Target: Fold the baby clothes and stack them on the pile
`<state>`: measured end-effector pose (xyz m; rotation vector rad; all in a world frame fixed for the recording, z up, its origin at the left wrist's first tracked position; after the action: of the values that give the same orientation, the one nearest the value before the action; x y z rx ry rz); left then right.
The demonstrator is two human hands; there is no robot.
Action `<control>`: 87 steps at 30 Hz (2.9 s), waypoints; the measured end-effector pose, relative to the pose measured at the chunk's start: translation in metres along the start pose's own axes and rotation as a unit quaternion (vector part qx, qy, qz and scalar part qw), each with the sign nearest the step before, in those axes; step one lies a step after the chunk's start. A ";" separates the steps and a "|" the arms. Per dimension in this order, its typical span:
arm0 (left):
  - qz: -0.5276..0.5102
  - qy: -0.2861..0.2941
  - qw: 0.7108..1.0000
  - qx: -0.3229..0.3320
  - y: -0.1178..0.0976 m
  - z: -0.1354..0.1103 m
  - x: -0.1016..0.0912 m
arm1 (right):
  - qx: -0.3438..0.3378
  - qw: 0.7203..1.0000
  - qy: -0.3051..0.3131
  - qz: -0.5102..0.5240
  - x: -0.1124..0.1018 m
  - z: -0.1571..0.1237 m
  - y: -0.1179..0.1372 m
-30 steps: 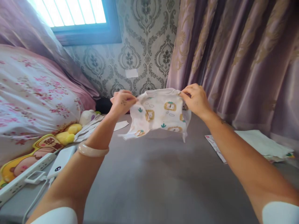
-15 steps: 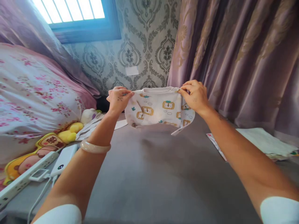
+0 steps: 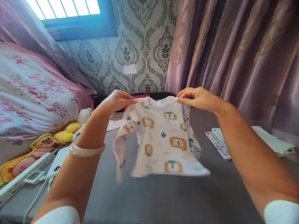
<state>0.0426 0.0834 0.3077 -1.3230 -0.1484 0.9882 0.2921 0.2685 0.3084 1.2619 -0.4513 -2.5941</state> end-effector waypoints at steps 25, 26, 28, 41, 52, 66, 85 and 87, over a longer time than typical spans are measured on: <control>-0.081 -0.015 0.996 0.015 0.033 0.011 0.036 | 0.057 0.989 -0.137 0.027 0.015 0.000 -0.042; -0.075 -0.033 0.996 0.023 0.036 0.013 0.038 | 0.056 0.988 -0.143 -0.007 0.016 -0.001 -0.042; -0.056 -0.069 0.995 0.046 0.041 0.017 0.041 | 0.056 0.983 -0.155 -0.075 0.018 -0.003 -0.039; 0.257 -0.272 0.901 0.220 0.022 -0.024 0.040 | -0.002 0.919 -0.156 -0.362 0.034 -0.026 -0.008; 0.290 -0.283 0.872 0.274 -0.016 -0.088 0.008 | -0.091 0.946 -0.164 -0.265 0.000 -0.046 0.048; 0.411 -0.090 0.901 0.107 0.138 -0.027 0.096 | 0.099 0.968 0.073 -0.220 0.127 -0.059 -0.066; 0.483 -0.044 0.875 0.013 0.225 0.000 0.154 | 0.187 0.922 0.214 -0.265 0.217 -0.082 -0.145; 0.480 -0.037 0.876 0.014 0.228 0.006 0.156 | 0.184 0.922 0.218 -0.262 0.220 -0.079 -0.151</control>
<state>0.0156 0.1746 0.0479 -1.3284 0.5237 1.8634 0.2118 0.3230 0.0470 2.3024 -0.5956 -2.5590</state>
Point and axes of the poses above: each hand's wrist, its own z-axis towards the middle knuckle, its own x-axis out of the palm, y = z × x, the point moved 7 cm from there along z, towards the middle knuckle, and after that the axes turned 11 degrees about -x, right-handed, at the moved point
